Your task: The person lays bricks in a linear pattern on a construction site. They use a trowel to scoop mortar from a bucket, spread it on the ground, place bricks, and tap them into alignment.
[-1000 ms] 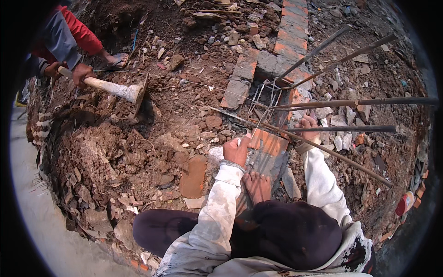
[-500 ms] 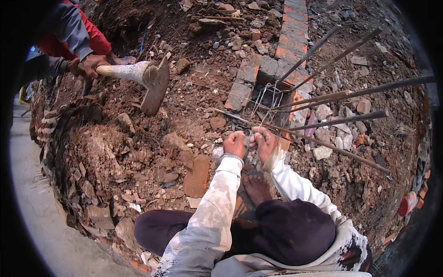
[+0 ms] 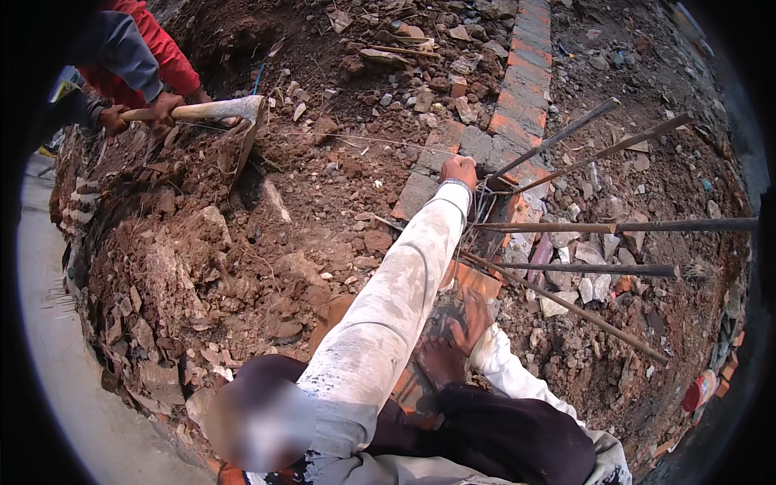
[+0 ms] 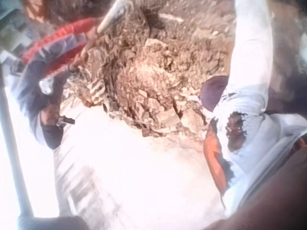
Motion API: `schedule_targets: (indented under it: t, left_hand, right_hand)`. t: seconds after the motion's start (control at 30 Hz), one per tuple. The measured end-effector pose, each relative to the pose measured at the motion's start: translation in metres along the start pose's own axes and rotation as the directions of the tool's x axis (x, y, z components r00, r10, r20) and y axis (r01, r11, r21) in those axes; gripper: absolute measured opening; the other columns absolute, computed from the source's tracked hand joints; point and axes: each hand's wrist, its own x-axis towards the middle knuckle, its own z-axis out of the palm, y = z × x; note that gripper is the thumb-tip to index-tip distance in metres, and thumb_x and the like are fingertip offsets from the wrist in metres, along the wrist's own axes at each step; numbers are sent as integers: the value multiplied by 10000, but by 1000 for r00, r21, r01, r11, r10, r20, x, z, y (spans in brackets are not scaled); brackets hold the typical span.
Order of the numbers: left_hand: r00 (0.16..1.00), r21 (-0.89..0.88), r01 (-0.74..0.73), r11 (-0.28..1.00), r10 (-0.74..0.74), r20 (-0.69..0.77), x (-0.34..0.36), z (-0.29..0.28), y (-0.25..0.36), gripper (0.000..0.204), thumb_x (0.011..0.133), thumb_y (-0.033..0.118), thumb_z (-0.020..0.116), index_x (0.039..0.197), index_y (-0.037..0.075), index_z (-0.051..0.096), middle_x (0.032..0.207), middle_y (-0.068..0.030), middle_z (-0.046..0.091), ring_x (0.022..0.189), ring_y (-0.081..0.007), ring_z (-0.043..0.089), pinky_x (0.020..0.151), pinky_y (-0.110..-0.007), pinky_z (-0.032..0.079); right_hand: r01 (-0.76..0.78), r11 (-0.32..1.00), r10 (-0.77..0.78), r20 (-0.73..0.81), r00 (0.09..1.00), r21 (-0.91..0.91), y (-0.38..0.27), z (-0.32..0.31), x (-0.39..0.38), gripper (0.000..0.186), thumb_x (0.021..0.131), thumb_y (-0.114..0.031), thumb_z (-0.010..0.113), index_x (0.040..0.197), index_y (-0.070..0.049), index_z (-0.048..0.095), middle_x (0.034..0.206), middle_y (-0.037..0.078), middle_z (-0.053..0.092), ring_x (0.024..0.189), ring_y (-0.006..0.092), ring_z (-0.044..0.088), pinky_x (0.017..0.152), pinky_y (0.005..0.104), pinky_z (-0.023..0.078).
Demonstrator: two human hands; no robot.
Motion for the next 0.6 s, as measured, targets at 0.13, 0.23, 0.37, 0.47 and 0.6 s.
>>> schedule_targets:
  t: [0.13,0.23,0.37,0.47,0.6]
  left_hand:
    - [956,444,-267,855,293,11,5,-7,87,282,864,210,454,970,-11,594,1024,-216,588,983,-355,565,843,-445,448]
    - [903,526,-384,759,428,42,22,-8,128,272,874,201,444,967,-16,579,1026,-215,578,983,-365,563,833,-434,460]
    - [926,655,-345,672,357,122,39,-14,152,249,813,175,547,999,18,593,1067,-196,590,1023,-335,561,866,-404,453]
    - [968,803,-252,541,144,207,60,-25,129,320,771,164,606,1066,41,596,1126,-178,576,1075,-323,541,899,-392,438]
    - [972,669,-206,714,67,226,36,-28,104,422,742,167,622,1108,-32,555,1165,-225,539,1110,-339,511,932,-398,419]
  right_hand:
    - [-41,999,41,79,996,2,17,-2,-20,537,814,-195,535,1270,30,362,1138,267,444,1021,418,484,861,419,415]
    - [-24,994,15,83,996,105,7,-12,-27,435,825,-193,523,1183,45,457,1019,259,507,948,399,531,804,409,442]
    - [-274,946,220,275,936,175,0,-21,-39,386,821,-164,552,1149,29,487,1011,226,534,879,365,577,765,386,474]
    - [-167,975,130,228,965,150,10,-23,-44,362,813,-149,564,1126,24,509,1019,228,552,827,336,610,755,368,488]
    - [-216,970,177,280,943,113,16,-26,-45,349,813,-153,553,1113,24,521,997,223,573,838,324,617,765,364,488]
